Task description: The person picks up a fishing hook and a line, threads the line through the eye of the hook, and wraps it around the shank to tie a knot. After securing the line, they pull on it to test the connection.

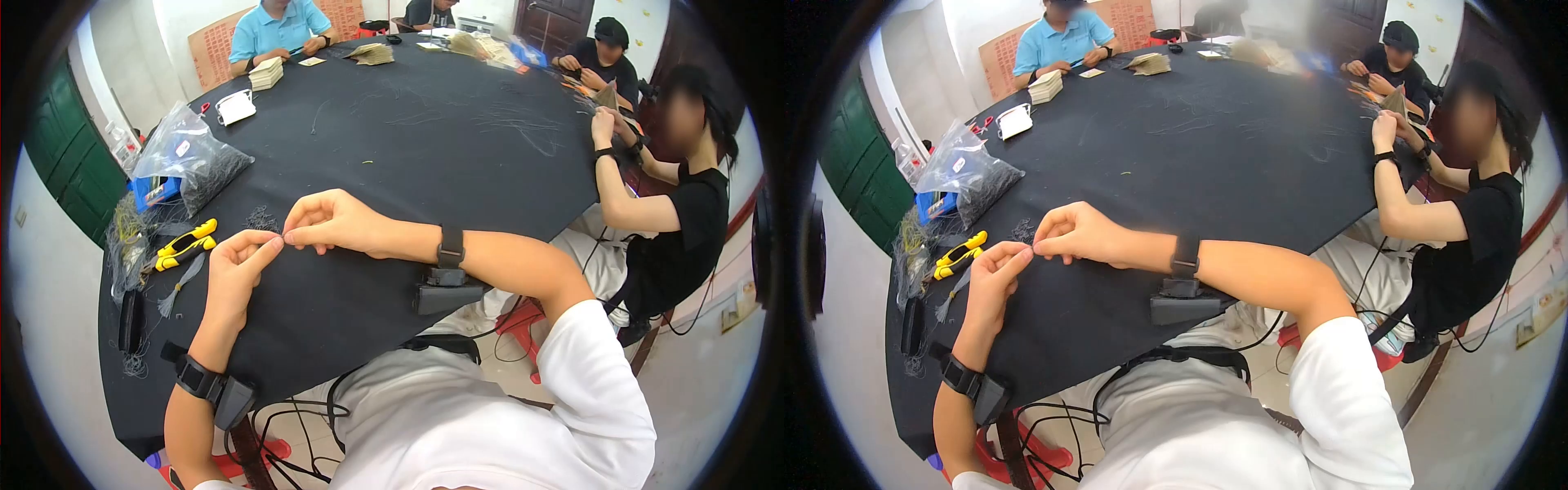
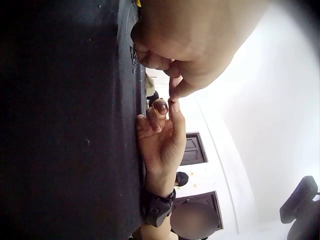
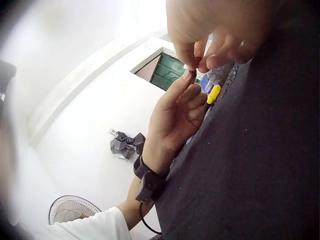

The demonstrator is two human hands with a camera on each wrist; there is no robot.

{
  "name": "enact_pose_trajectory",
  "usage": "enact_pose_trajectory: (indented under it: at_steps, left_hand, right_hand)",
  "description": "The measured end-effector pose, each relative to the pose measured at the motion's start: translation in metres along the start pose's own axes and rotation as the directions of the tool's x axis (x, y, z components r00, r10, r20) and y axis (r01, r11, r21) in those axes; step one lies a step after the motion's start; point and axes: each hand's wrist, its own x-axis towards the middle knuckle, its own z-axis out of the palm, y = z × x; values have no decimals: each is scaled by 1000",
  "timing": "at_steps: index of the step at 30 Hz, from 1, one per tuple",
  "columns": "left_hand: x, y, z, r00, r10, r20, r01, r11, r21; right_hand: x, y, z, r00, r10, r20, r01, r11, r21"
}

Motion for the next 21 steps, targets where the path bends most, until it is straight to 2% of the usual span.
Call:
enact_pose_trajectory:
  at_steps: [8,13,15,21]
  left_hand:
    - [0,3,0,1000,-3,23,3,1000,15]
    - [-2,4,1,999,33,8,-34,999,23]
    - [-1,2,0,1000,25,14,-25,1000,3]
    - [-2,6,0,998,18,60,-16,999,-32]
  right_hand:
    - [-1,-2,0,1000,12,11,-12,1000,-4]
    - [-3,-6,2,996,83,-7,-84,996,-31]
    - [-4,-9,3,994,108,-16,-109,991,-80]
    - [-3,-9,4,994,110,-27,-111,991,-72]
